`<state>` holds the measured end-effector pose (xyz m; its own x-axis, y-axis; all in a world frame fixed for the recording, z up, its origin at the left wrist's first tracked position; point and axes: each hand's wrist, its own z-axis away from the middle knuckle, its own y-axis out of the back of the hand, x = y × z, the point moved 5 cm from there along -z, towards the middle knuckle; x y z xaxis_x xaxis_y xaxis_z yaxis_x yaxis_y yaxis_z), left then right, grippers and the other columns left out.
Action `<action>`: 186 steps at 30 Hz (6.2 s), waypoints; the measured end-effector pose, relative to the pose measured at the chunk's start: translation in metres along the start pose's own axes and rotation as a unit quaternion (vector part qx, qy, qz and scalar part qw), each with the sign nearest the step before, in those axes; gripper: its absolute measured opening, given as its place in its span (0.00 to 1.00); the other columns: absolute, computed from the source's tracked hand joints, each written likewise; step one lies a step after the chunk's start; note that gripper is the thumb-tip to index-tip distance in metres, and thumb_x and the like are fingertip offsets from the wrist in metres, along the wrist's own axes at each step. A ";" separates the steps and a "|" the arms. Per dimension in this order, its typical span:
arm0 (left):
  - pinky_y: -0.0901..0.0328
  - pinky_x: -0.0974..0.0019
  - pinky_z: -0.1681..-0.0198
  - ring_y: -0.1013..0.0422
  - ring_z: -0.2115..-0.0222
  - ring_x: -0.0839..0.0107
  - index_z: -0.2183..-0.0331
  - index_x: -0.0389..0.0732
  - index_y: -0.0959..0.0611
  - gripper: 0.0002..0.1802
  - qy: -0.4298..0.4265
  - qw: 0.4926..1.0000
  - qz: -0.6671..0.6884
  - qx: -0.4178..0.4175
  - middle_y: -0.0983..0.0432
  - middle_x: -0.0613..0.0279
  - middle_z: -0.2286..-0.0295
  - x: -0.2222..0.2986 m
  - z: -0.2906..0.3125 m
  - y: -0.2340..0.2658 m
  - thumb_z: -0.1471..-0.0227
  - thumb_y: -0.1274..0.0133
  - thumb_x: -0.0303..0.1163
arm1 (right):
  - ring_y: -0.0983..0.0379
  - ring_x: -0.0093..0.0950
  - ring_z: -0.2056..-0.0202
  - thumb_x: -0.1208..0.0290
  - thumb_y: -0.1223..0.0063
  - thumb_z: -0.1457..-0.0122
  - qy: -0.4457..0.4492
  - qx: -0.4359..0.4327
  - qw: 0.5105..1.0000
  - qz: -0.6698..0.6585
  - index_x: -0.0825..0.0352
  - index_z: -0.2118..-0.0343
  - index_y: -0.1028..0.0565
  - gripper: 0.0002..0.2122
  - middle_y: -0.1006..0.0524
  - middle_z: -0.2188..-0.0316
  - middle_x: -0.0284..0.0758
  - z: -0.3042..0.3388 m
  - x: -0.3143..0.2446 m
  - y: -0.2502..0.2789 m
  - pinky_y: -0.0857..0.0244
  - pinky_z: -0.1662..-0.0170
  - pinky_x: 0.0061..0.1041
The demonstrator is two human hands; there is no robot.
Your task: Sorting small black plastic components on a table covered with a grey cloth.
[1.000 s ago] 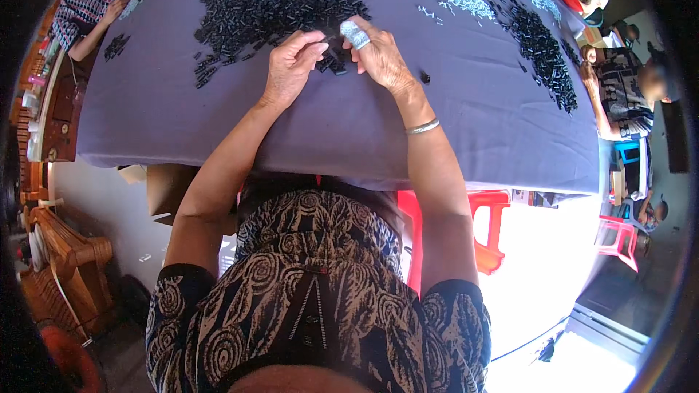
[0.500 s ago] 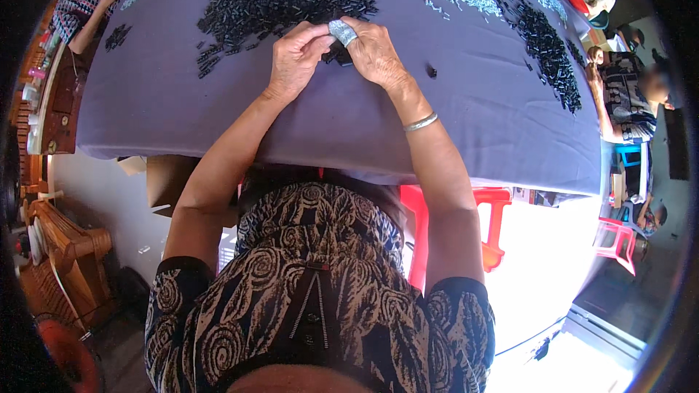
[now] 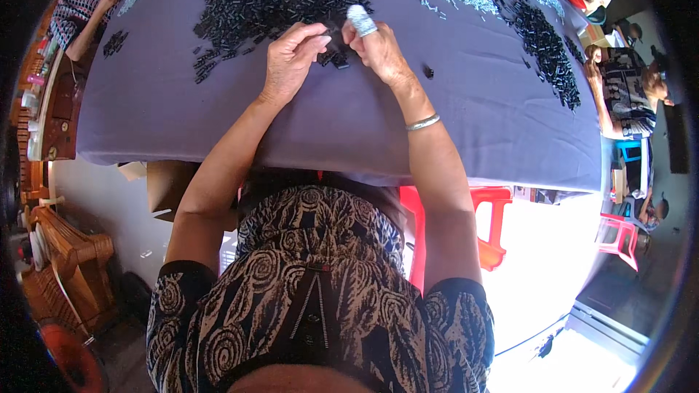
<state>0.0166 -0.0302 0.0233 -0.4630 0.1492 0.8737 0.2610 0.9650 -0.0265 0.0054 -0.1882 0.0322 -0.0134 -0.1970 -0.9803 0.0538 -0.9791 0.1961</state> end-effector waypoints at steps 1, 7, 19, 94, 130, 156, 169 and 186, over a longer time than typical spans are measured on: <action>0.39 0.79 0.74 0.32 0.76 0.83 0.65 0.34 0.20 0.09 -0.010 1.000 -0.007 -0.006 0.30 0.68 0.75 0.001 0.001 -0.001 0.53 0.45 0.21 | 0.50 0.14 0.87 0.46 0.64 0.43 -0.001 -0.013 0.998 -0.065 0.65 0.79 0.32 0.24 0.42 0.88 0.24 0.002 0.001 0.001 0.55 0.83 0.15; 0.39 0.78 0.73 0.35 0.75 0.81 0.66 0.34 0.20 0.08 -0.031 0.999 0.023 -0.005 0.31 0.65 0.74 0.003 0.002 -0.005 0.54 0.45 0.20 | 0.57 0.13 0.82 0.33 0.74 0.45 -0.046 -0.132 0.972 -0.186 0.62 0.73 0.35 0.30 0.45 0.80 0.23 0.006 0.003 -0.021 0.62 0.81 0.14; 0.40 0.76 0.60 0.36 0.64 0.79 0.66 0.32 0.23 0.08 0.034 0.989 0.141 -0.022 0.35 0.66 0.66 0.015 0.007 -0.009 0.53 0.47 0.18 | 0.52 0.13 0.86 0.44 0.56 0.44 -0.081 -0.103 0.953 -0.274 0.59 0.83 0.38 0.22 0.43 0.86 0.22 0.011 0.009 -0.037 0.61 0.85 0.15; 0.37 0.71 0.72 0.31 0.76 0.71 0.69 0.36 0.21 0.10 0.038 0.939 -0.295 -0.171 0.31 0.61 0.75 0.042 0.044 0.042 0.59 0.42 0.23 | 0.33 0.20 0.85 0.80 0.57 0.54 -0.101 0.005 0.937 0.336 0.66 0.74 0.30 0.05 0.30 0.84 0.32 0.046 0.005 0.085 0.41 0.87 0.20; 0.35 0.63 0.62 0.32 0.65 0.62 0.67 0.40 0.21 0.12 -0.107 0.898 -0.419 -0.083 0.29 0.63 0.67 0.023 0.016 0.031 0.61 0.44 0.22 | 0.27 0.23 0.71 0.76 0.44 0.51 0.122 0.117 0.965 0.199 0.63 0.66 0.24 0.08 0.23 0.72 0.33 -0.018 0.005 0.017 0.33 0.65 0.23; 0.34 0.64 0.61 0.31 0.63 0.60 0.67 0.40 0.21 0.19 -0.076 0.940 -0.331 -0.027 0.31 0.58 0.64 0.003 0.011 0.058 0.63 0.55 0.12 | 0.27 0.29 0.66 0.81 0.48 0.51 0.233 0.077 0.952 0.182 0.63 0.67 0.24 0.09 0.24 0.68 0.32 -0.013 -0.010 0.000 0.33 0.60 0.24; 0.34 0.65 0.66 0.30 0.68 0.60 0.70 0.40 0.20 0.20 -0.078 0.934 -0.348 0.018 0.29 0.58 0.69 0.004 0.017 0.067 0.66 0.57 0.10 | 0.30 0.35 0.68 0.80 0.46 0.55 0.269 0.102 0.892 0.349 0.62 0.72 0.24 0.07 0.26 0.75 0.35 -0.009 -0.008 0.007 0.35 0.63 0.31; 0.35 0.73 0.68 0.30 0.72 0.70 0.67 0.38 0.20 0.20 -0.062 0.956 -0.286 -0.005 0.28 0.61 0.73 0.008 0.017 0.062 0.61 0.57 0.09 | 0.30 0.15 0.70 0.81 0.46 0.49 0.154 0.037 0.977 0.144 0.66 0.69 0.23 0.05 0.24 0.76 0.26 -0.016 0.003 0.010 0.35 0.65 0.15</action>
<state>0.0151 0.0345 0.0203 -0.6296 -0.3776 0.6789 -0.0568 0.8940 0.4445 0.0218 -0.1981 0.0304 0.2933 -0.4514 -0.8427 -0.0613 -0.8886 0.4546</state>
